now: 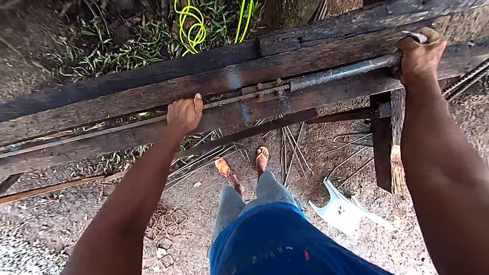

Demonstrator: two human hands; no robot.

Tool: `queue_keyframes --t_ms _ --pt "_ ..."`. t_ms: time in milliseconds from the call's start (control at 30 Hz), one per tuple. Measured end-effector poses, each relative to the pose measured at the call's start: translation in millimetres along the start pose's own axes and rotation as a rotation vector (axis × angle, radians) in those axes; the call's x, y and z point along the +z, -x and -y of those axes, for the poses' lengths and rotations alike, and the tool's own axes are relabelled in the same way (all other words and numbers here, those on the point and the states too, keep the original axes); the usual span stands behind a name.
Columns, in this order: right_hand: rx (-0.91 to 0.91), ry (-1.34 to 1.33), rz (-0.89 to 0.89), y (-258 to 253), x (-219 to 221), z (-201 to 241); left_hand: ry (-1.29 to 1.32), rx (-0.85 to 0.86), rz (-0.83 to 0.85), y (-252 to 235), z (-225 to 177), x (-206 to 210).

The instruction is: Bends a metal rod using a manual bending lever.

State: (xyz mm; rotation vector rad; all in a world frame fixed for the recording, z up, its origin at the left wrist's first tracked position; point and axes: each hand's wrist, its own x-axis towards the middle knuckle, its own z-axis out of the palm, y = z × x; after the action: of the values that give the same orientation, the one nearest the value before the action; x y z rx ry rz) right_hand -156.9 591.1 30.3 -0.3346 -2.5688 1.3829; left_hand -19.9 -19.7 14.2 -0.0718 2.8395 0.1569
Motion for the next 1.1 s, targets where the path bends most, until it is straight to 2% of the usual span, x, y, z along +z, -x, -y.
queue_keyframes --t_ms 200,467,600,833,1100 --pt "-0.03 0.013 -0.035 4 0 -1 0.009 0.042 0.106 -3 5 -8" --pt "-0.035 -0.036 -0.075 6 1 0 -0.004 -0.064 -0.022 0 -3 3" --pt "0.016 -0.056 -0.092 15 0 -4 -0.018 -0.058 -0.07 -3 -2 4" --pt "-0.001 -0.133 -0.167 40 -5 -7 -0.016 -0.042 -0.104 -3 -3 6" --pt "0.025 -0.107 -0.198 36 2 -1 -0.019 -0.044 -0.145 -4 -1 8"
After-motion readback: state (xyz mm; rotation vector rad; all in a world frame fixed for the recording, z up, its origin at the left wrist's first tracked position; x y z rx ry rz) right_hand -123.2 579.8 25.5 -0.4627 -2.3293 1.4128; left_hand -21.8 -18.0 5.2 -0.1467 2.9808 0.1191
